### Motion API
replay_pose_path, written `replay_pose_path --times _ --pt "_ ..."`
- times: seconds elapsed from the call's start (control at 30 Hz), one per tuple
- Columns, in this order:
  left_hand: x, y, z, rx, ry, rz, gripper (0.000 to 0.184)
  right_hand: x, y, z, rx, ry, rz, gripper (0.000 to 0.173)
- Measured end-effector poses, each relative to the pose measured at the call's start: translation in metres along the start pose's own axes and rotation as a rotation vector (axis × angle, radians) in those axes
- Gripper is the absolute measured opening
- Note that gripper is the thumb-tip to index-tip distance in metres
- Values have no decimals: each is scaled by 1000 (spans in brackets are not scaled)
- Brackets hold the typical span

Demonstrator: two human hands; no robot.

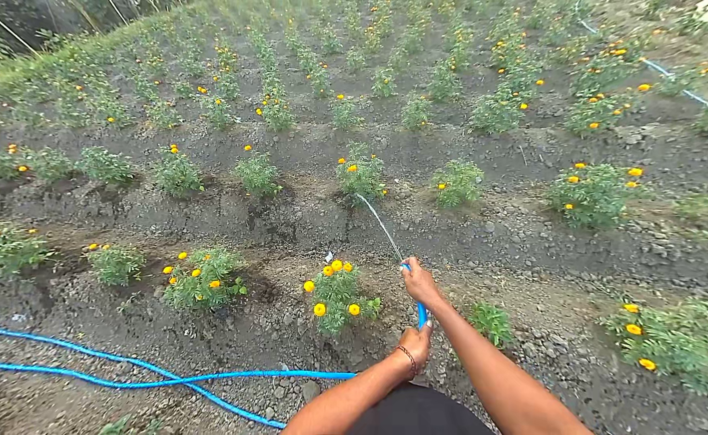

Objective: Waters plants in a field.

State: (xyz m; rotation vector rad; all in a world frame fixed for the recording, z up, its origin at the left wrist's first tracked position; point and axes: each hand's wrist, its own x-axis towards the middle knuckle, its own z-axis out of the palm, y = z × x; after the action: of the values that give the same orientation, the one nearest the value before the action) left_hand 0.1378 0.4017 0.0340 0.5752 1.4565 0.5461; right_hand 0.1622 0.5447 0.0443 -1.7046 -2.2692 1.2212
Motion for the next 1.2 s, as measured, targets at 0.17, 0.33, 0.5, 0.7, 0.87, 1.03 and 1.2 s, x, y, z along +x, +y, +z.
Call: replay_pose_path --times 0.17,0.33,0.5,0.7,0.87,1.03,1.2 --pt "-1 0 0 -5 3 -6 57 0 -2 0 -16 -11 8 36" --pt "2 -2 0 -8 5 -10 58 -1 -2 0 0 -6 15 36" --pt "4 0 0 47 -11 -15 58 -2 9 -1 49 53 46 36" --pt "6 2 5 92 -54 -8 57 -5 23 -7 71 90 105 36" --pt "7 3 8 138 -80 -13 59 -9 29 -11 88 110 133 36" --pt "9 2 11 159 -100 -12 60 -12 35 -14 112 126 148 36" --pt "11 0 13 168 -100 -6 60 -15 37 -15 101 126 145 37"
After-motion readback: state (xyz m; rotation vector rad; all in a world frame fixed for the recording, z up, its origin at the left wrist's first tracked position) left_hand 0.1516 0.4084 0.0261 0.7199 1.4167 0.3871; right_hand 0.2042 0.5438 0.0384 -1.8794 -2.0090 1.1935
